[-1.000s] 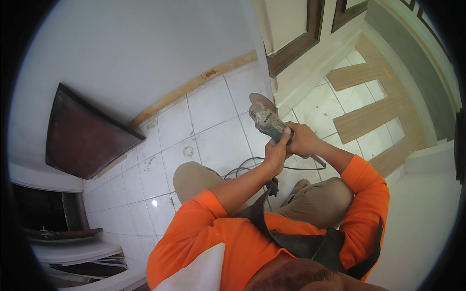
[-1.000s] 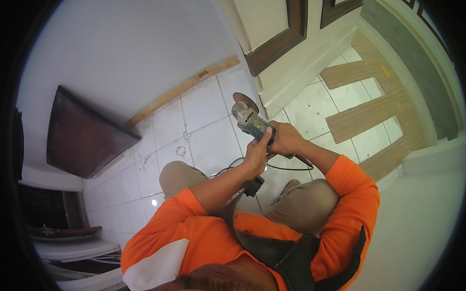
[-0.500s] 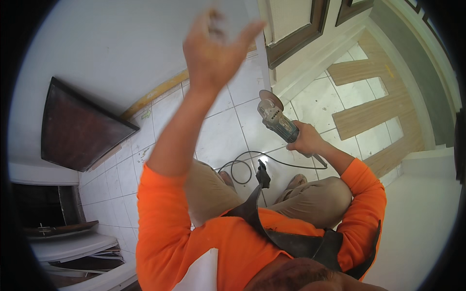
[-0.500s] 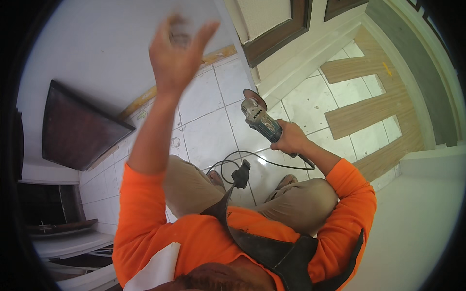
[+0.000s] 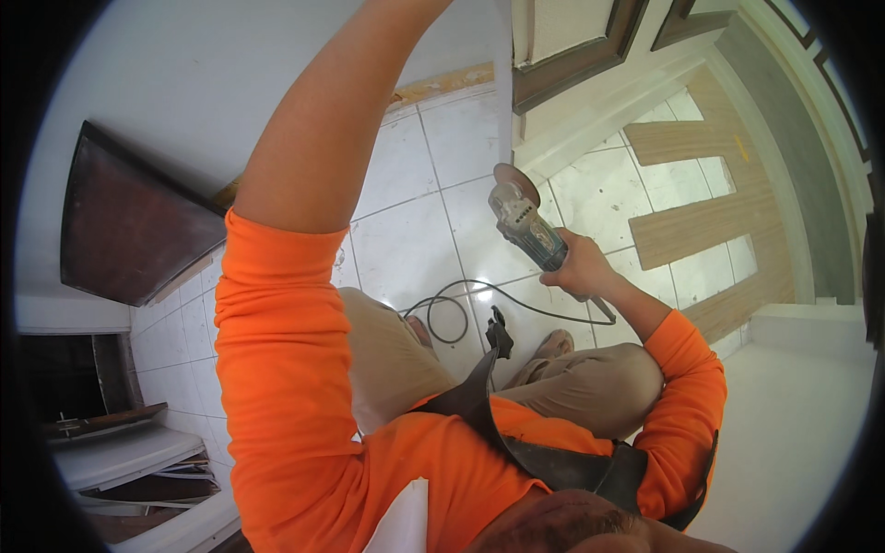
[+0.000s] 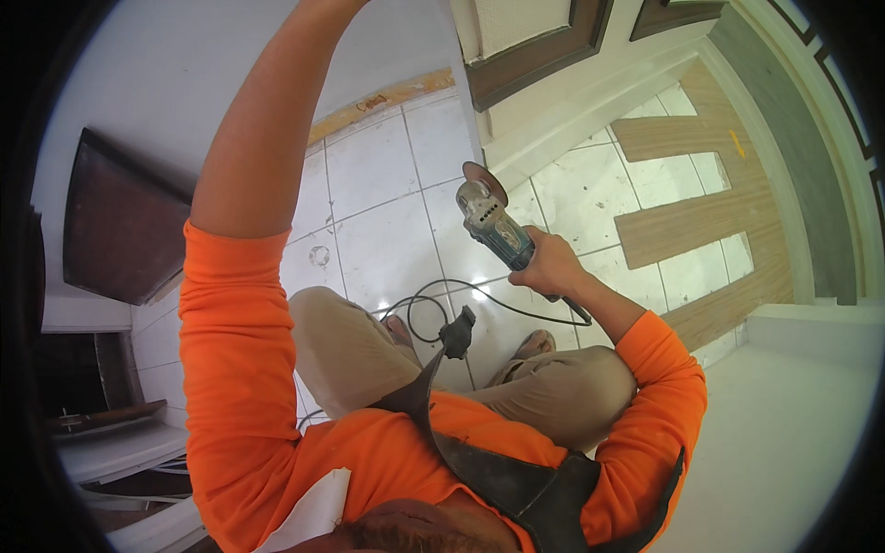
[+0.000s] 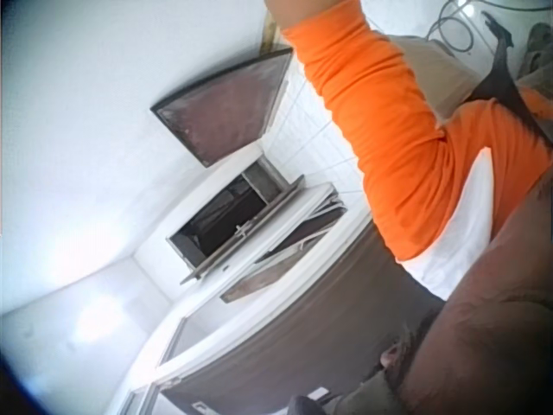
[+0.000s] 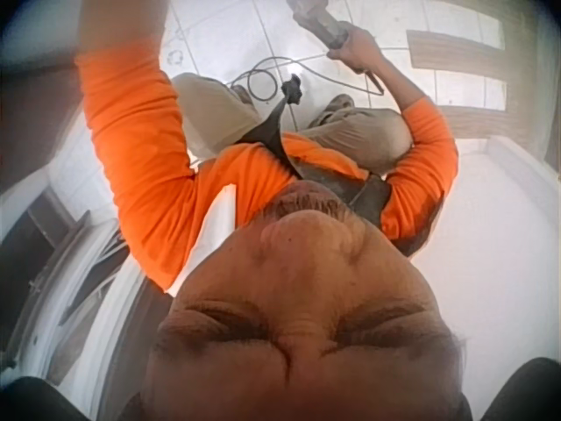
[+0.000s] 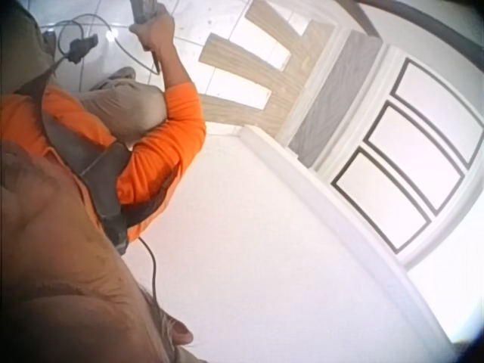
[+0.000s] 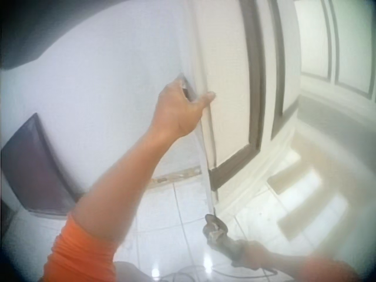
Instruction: The person sits on the floor and uses an angle grinder to smooth the wall surface near the floor. They then place a white trim piece against the wall to check the fit.
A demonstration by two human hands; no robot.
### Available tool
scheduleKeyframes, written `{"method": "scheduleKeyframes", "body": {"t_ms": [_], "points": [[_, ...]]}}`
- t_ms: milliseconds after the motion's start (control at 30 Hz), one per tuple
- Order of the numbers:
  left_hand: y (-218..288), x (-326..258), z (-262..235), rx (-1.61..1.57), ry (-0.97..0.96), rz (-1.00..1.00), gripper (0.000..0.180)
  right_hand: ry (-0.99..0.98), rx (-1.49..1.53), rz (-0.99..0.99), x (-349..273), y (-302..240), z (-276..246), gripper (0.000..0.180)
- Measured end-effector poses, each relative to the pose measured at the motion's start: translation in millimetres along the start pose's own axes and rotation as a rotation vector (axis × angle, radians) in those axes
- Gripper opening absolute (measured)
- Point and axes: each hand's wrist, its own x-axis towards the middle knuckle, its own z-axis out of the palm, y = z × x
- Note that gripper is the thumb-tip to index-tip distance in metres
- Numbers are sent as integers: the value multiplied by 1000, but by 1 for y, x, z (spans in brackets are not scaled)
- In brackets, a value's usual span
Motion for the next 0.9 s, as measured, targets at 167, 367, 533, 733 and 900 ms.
{"method": "scheduleKeyframes", "body": {"t_ms": [167, 367, 533, 733, 900], "points": [[-25, 11, 5, -27, 12, 13, 77, 57, -12, 5, 4, -6, -2, 73], [-69, 31, 0, 7, 50, -71, 88, 18, 55, -8, 9, -15, -3, 77], [-71, 38, 26, -150, 38, -161, 91, 50, 23, -5, 12, 11, 7, 75], [-121, 79, 2, -743, -251, -369, 91, 6, 32, -18, 20, 11, 12, 77], [-87, 58, 25, -547, -69, -259, 90, 10, 72, 5, 19, 16, 9, 77]]}}
